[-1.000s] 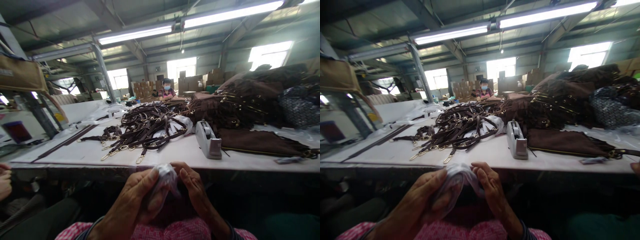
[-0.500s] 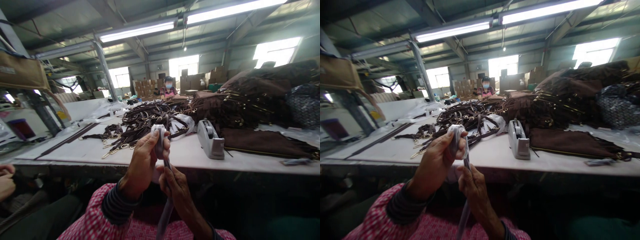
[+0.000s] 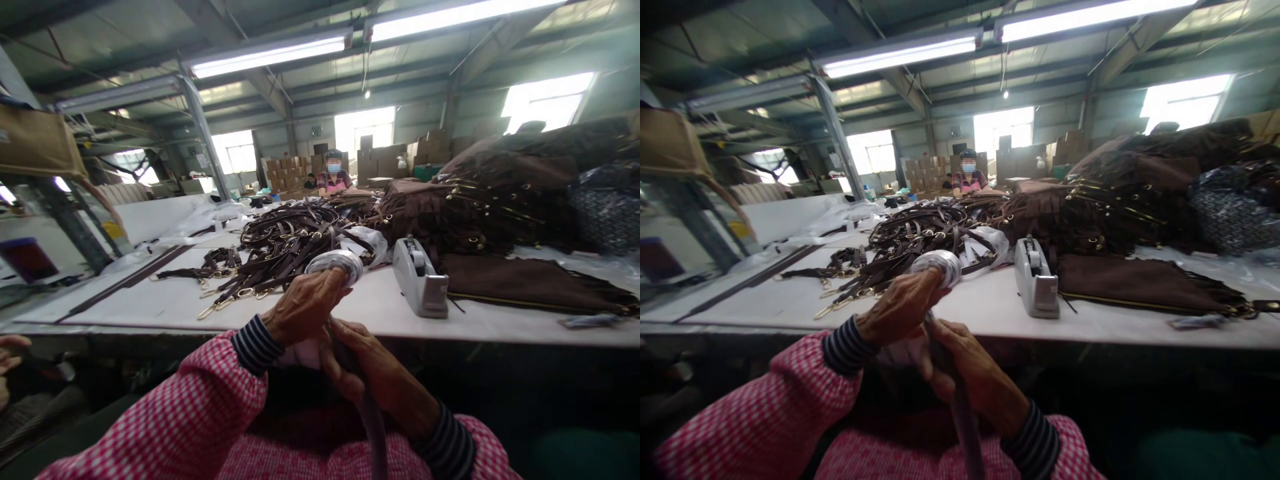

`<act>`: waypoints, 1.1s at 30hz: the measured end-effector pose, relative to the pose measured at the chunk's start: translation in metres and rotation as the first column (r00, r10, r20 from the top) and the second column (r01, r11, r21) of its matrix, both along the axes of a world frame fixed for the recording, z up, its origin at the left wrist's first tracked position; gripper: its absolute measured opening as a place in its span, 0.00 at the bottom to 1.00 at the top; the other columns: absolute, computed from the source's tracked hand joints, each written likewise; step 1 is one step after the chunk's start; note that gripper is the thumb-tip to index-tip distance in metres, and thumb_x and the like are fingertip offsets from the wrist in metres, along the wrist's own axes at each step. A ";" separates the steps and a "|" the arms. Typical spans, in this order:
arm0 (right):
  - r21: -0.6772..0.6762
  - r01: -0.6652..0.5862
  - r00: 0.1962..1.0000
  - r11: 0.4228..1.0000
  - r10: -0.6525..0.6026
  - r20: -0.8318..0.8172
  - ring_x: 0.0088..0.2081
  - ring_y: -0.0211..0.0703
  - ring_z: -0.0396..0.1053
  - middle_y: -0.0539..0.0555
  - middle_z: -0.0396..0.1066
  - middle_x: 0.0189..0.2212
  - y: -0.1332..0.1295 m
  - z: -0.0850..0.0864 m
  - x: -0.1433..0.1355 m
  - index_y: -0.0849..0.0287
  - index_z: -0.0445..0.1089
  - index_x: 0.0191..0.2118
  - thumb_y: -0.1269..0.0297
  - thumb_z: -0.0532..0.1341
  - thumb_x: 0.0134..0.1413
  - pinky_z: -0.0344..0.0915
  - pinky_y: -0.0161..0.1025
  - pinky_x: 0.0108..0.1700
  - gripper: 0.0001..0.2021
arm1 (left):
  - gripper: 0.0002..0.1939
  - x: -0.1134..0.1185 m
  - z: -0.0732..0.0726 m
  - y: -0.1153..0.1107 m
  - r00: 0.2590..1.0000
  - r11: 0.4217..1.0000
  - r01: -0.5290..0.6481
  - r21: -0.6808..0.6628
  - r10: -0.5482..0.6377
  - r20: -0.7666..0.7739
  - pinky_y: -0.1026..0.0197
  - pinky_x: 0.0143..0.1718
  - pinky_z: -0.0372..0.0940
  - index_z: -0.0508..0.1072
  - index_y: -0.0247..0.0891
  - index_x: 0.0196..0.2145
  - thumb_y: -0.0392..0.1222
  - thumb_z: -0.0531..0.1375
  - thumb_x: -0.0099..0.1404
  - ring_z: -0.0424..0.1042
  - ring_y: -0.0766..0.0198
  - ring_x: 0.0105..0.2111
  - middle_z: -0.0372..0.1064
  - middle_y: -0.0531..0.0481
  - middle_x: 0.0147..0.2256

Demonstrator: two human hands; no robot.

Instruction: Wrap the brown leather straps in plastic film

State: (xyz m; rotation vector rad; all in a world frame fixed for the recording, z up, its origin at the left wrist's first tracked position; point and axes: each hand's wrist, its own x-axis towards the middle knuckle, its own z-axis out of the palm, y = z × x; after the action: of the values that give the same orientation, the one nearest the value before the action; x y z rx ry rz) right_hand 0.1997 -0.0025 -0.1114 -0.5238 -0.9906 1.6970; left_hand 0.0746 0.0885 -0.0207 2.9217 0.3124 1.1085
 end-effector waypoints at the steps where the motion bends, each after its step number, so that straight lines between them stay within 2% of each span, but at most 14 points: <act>1: -0.014 -0.011 0.999 1.000 0.011 0.033 0.10 0.27 0.48 0.45 0.64 0.13 -0.002 0.005 0.007 0.65 0.74 0.32 0.43 0.58 0.67 0.52 0.27 0.12 0.27 | 0.08 -0.003 -0.001 0.002 0.997 0.998 0.020 0.053 -0.016 -0.072 0.60 0.28 0.58 0.65 0.40 0.36 0.39 0.53 0.76 0.67 0.62 0.25 0.67 0.52 0.27; 3: -0.039 -0.013 0.991 0.999 0.018 0.136 0.10 0.26 0.47 0.46 0.69 0.17 -0.007 0.013 0.023 0.64 0.75 0.40 0.45 0.62 0.65 0.49 0.26 0.11 0.22 | 0.09 -0.009 -0.005 0.001 0.974 0.992 0.048 0.115 -0.021 -0.225 0.60 0.28 0.55 0.65 0.40 0.36 0.38 0.51 0.77 0.65 0.62 0.25 0.65 0.52 0.27; 5: -0.019 -0.007 0.957 1.000 0.012 0.291 0.11 0.26 0.48 0.46 0.72 0.20 -0.012 0.019 0.038 0.63 0.74 0.49 0.50 0.65 0.63 0.48 0.25 0.12 0.20 | 0.09 -0.014 -0.008 -0.003 0.944 0.996 0.049 0.071 -0.023 -0.331 0.60 0.27 0.53 0.65 0.40 0.36 0.40 0.52 0.78 0.63 0.63 0.25 0.65 0.52 0.27; 7: 0.038 0.020 0.897 0.999 -0.034 0.442 0.13 0.26 0.51 0.46 0.74 0.22 -0.017 0.023 0.052 0.61 0.73 0.54 0.56 0.68 0.59 0.48 0.25 0.14 0.21 | 0.13 -0.015 -0.012 -0.006 0.917 1.000 0.025 -0.003 -0.025 -0.399 0.59 0.27 0.51 0.65 0.40 0.36 0.49 0.54 0.77 0.62 0.62 0.25 0.66 0.51 0.28; 11: 0.135 0.126 0.765 0.983 -0.183 0.618 0.17 0.29 0.54 0.45 0.71 0.22 -0.019 0.027 0.072 0.61 0.74 0.48 0.60 0.70 0.52 0.47 0.27 0.17 0.18 | 0.25 -0.011 -0.019 -0.008 0.865 0.995 -0.064 -0.079 0.016 -0.501 0.58 0.28 0.50 0.66 0.39 0.38 0.66 0.57 0.70 0.65 0.59 0.27 0.69 0.48 0.31; 13: 0.215 0.179 0.697 0.960 -0.277 0.661 0.20 0.32 0.59 0.46 0.72 0.24 -0.018 0.028 0.081 0.62 0.75 0.42 0.57 0.70 0.53 0.51 0.29 0.20 0.15 | 0.26 -0.008 -0.023 -0.006 0.841 0.991 -0.107 -0.075 0.050 -0.539 0.58 0.28 0.49 0.67 0.39 0.38 0.67 0.58 0.69 0.66 0.58 0.27 0.70 0.48 0.31; 16: 0.424 0.194 0.527 0.885 -0.459 0.716 0.31 0.41 0.69 0.51 0.76 0.30 -0.013 0.027 0.095 0.61 0.78 0.38 0.57 0.68 0.57 0.63 0.34 0.32 0.11 | 0.22 -0.003 -0.028 0.000 0.825 0.988 -0.143 -0.056 0.088 -0.558 0.58 0.28 0.49 0.68 0.39 0.38 0.63 0.59 0.71 0.67 0.58 0.28 0.71 0.50 0.30; 18: 0.552 0.152 0.397 0.820 -0.562 0.726 0.36 0.44 0.72 0.52 0.77 0.32 -0.008 0.023 0.106 0.60 0.80 0.37 0.59 0.66 0.61 0.64 0.37 0.38 0.10 | 0.18 0.002 -0.033 0.008 0.827 0.988 -0.145 -0.052 0.092 -0.555 0.58 0.27 0.49 0.69 0.39 0.36 0.58 0.58 0.73 0.68 0.59 0.27 0.70 0.51 0.29; 21: 0.674 0.030 0.220 0.738 -0.663 0.715 0.34 0.43 0.72 0.53 0.76 0.33 0.005 0.014 0.121 0.59 0.79 0.37 0.61 0.63 0.67 0.64 0.37 0.38 0.11 | 0.16 0.011 -0.040 0.025 0.839 0.989 -0.123 -0.079 0.061 -0.540 0.59 0.27 0.48 0.69 0.39 0.33 0.54 0.59 0.72 0.67 0.62 0.25 0.67 0.54 0.26; 24: 0.757 -0.106 0.005 0.645 -0.761 0.649 0.37 0.43 0.71 0.55 0.74 0.35 0.019 0.007 0.131 0.60 0.78 0.38 0.64 0.61 0.70 0.64 0.38 0.40 0.10 | 0.17 0.024 -0.049 0.044 0.851 0.991 -0.092 -0.096 0.028 -0.524 0.59 0.26 0.48 0.69 0.39 0.31 0.54 0.58 0.72 0.66 0.63 0.24 0.66 0.55 0.24; 26: 0.783 -0.201 -0.100 0.589 -0.807 0.582 0.41 0.46 0.70 0.57 0.75 0.38 0.028 0.005 0.133 0.59 0.78 0.43 0.67 0.61 0.69 0.65 0.40 0.43 0.07 | 0.18 0.032 -0.056 0.055 0.844 0.995 -0.045 -0.085 -0.008 -0.537 0.59 0.26 0.47 0.70 0.39 0.31 0.55 0.58 0.72 0.66 0.63 0.23 0.67 0.54 0.24; 28: 0.757 -0.292 -0.128 0.585 -0.808 0.575 0.45 0.48 0.69 0.58 0.76 0.43 0.033 0.005 0.133 0.56 0.76 0.52 0.71 0.60 0.69 0.65 0.42 0.47 0.11 | 0.17 0.039 -0.063 0.063 0.834 0.997 0.017 -0.073 -0.054 -0.549 0.59 0.25 0.48 0.71 0.38 0.32 0.54 0.57 0.71 0.66 0.63 0.23 0.69 0.52 0.25; 30: 0.700 -0.345 -0.123 0.625 -0.769 0.627 0.46 0.48 0.69 0.58 0.75 0.46 0.036 0.005 0.132 0.54 0.73 0.58 0.75 0.57 0.69 0.66 0.42 0.48 0.17 | 0.16 0.044 -0.069 0.066 0.831 0.998 0.043 -0.049 -0.063 -0.553 0.60 0.25 0.50 0.72 0.37 0.35 0.53 0.57 0.72 0.68 0.62 0.23 0.72 0.50 0.27; 33: 0.622 -0.373 -0.137 0.688 -0.704 0.697 0.46 0.47 0.68 0.58 0.74 0.46 0.038 0.003 0.131 0.55 0.72 0.59 0.75 0.55 0.69 0.65 0.42 0.48 0.18 | 0.17 0.047 -0.072 0.065 0.810 0.999 0.045 0.015 -0.028 -0.586 0.59 0.24 0.53 0.72 0.36 0.36 0.53 0.56 0.72 0.70 0.60 0.23 0.73 0.47 0.27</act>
State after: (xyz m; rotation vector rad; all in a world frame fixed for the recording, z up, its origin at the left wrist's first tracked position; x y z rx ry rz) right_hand 0.3309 0.0354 -0.1084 -1.4640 -2.3893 -0.0137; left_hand 0.1217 0.1540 -0.0931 3.2017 0.2311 0.1636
